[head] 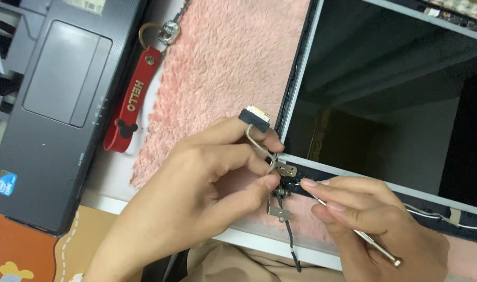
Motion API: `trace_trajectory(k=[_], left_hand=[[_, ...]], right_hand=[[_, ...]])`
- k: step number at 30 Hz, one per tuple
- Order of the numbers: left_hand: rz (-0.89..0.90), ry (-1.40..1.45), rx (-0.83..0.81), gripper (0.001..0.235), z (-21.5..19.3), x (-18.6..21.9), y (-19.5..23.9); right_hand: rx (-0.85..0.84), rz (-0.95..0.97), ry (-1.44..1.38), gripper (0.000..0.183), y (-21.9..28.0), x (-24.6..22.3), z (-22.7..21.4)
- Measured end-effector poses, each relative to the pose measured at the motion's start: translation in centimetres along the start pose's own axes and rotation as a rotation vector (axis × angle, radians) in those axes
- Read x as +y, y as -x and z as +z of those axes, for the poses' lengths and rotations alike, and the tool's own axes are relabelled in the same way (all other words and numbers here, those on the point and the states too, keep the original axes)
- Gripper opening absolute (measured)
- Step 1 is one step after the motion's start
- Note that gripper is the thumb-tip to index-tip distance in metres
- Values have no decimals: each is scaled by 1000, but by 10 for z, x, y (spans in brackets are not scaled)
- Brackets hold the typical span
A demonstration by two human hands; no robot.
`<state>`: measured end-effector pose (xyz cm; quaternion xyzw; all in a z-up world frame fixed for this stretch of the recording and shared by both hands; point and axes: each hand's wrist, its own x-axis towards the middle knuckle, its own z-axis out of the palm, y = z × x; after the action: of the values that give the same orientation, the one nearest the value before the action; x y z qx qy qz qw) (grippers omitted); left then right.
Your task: The person places a laptop screen into the laptop chassis, aligns the edges, and secures the display cable connector to the hinge assembly using a small screwdriver.
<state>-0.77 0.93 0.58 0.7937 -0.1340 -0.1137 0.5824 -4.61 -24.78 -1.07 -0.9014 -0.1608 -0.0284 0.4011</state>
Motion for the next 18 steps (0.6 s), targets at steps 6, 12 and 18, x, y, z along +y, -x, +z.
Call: trace_trajectory(k=[6, 12, 18], left_hand=[[43, -48, -44, 19, -4, -2, 0], [49, -76, -74, 18, -6, -1, 0], [76, -93, -96, 20, -8, 3, 0]], right_hand=[[43, 74, 162, 13, -3, -19, 5], [-22, -54, 108, 18, -2, -6, -2], [7, -112, 37, 20, -4, -6, -1]])
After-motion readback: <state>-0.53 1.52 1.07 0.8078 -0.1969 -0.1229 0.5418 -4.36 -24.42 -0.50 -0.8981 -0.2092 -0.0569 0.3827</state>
